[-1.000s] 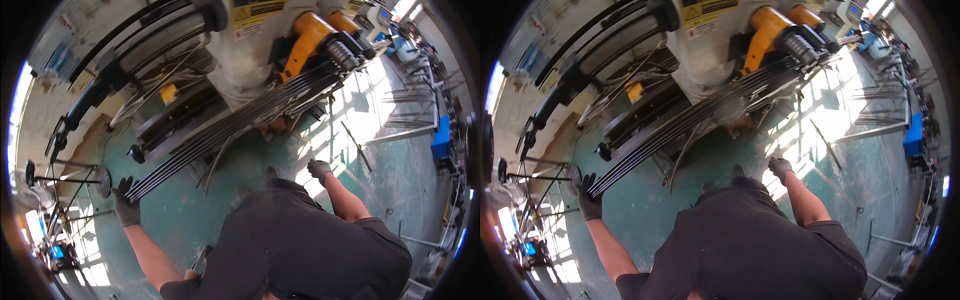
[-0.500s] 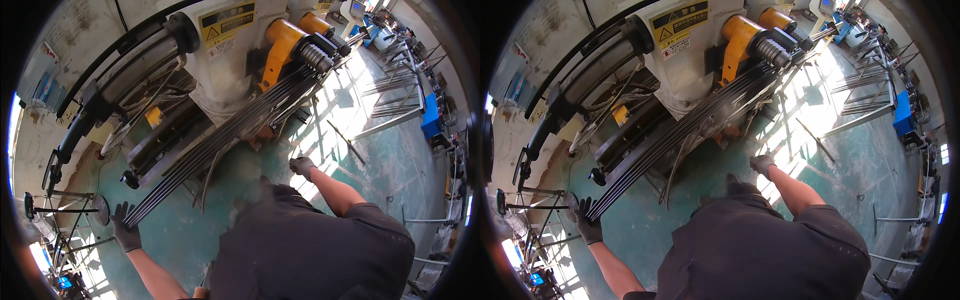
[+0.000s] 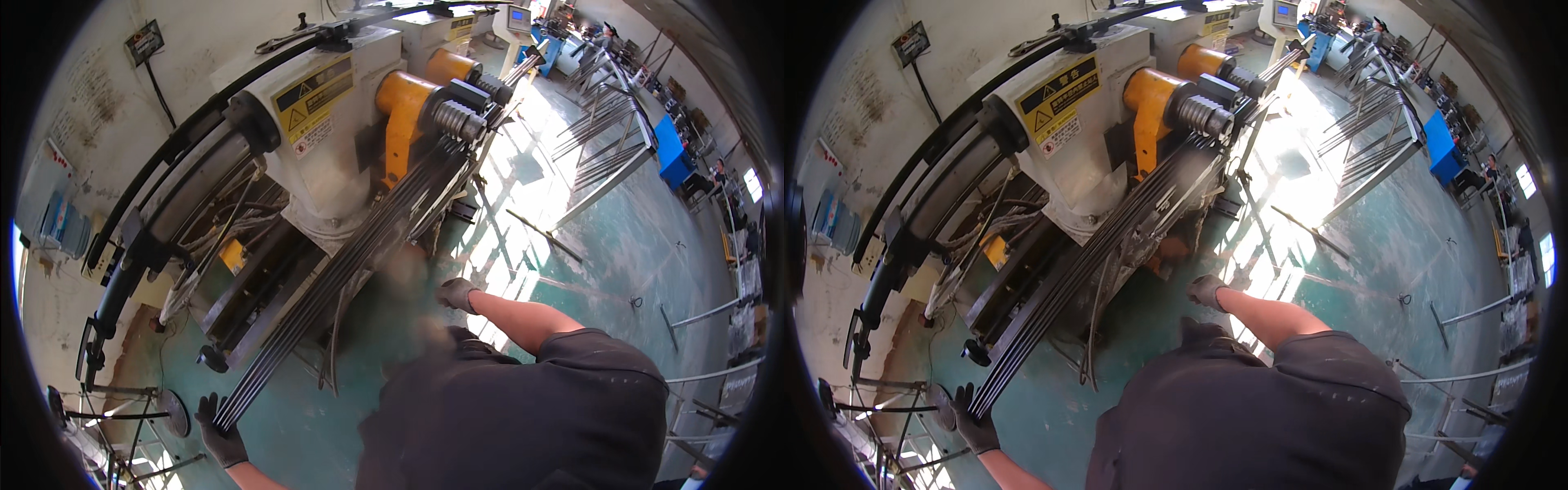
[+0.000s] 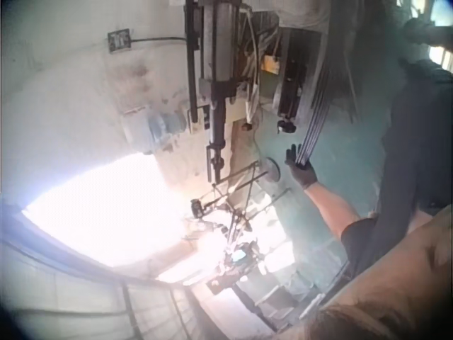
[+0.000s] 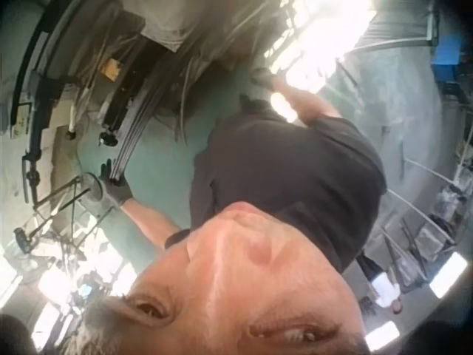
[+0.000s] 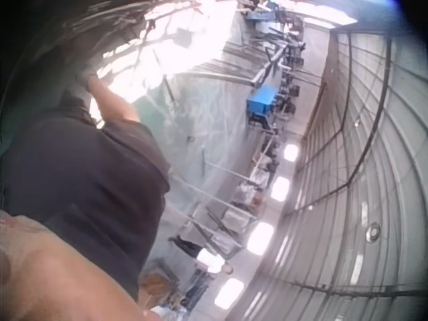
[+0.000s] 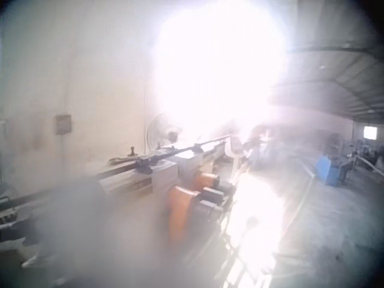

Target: The person repeatedly picks up bundles of long metal rods from a rack, feeds them into a yellow bending machine, and removes the bent rods. The worker stacks the finished bent rods on the floor while another person works nearby.

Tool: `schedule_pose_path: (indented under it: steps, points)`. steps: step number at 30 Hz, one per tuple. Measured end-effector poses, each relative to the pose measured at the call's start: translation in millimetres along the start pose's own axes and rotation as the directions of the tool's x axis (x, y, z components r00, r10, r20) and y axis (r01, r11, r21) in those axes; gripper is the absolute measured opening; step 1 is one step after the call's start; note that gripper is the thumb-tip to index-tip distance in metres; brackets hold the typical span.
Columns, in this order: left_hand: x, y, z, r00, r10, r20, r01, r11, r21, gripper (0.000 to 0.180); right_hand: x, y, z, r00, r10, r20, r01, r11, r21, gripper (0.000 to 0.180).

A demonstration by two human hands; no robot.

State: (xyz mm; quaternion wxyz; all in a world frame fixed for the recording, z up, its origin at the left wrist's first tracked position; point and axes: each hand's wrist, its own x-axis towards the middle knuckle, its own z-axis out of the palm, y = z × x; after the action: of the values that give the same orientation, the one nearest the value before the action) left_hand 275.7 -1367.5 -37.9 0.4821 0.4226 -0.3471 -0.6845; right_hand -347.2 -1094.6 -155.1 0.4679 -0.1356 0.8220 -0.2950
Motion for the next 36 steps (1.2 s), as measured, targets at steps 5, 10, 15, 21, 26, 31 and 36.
schedule_pose_path:
  steps: [5,10,15,21,26,31,36]
  points:
    - [-2.5,-1.8,4.1,1.000,-0.002,-0.010,0.002,1.000,0.028,0.066,-8.0,-0.3,3.5,1.000,0.001,-0.018,-0.001,1.000,0.010,0.033]
    - [0.0,-4.3,0.3,1.000,-0.003,0.019,0.003,1.000,-0.008,0.067,-1.8,9.9,2.4,1.000,-0.001,-0.020,0.001,1.000,0.016,0.034]
    - [-6.8,2.8,-2.2,0.999,0.039,-0.033,-0.042,0.996,-0.076,0.074,-4.7,13.4,1.0,0.998,0.013,-0.056,-0.014,1.000,-0.018,0.037]
    - [-11.2,-2.4,-40.8,0.940,0.015,-0.342,-0.170,0.888,-0.428,0.071,24.5,99.4,-17.7,0.983,0.123,-0.136,-0.098,0.979,0.178,0.039]
    - [-31.6,-83.3,-34.9,0.800,-0.248,-0.546,-0.099,0.843,-0.529,0.060,15.1,143.3,-37.0,0.948,0.296,-0.120,-0.271,0.944,0.190,0.039]
    - [-48.9,-242.7,-14.1,0.839,-0.539,-0.075,0.469,0.787,-0.401,0.030,48.0,184.3,-41.9,0.924,0.378,-0.055,-0.382,0.913,-0.142,0.051]
    - [-40.2,-277.0,104.1,0.816,-0.544,0.193,0.549,0.626,-0.554,0.037,61.7,112.6,-63.6,0.937,0.343,-0.063,-0.345,0.938,-0.017,0.035]
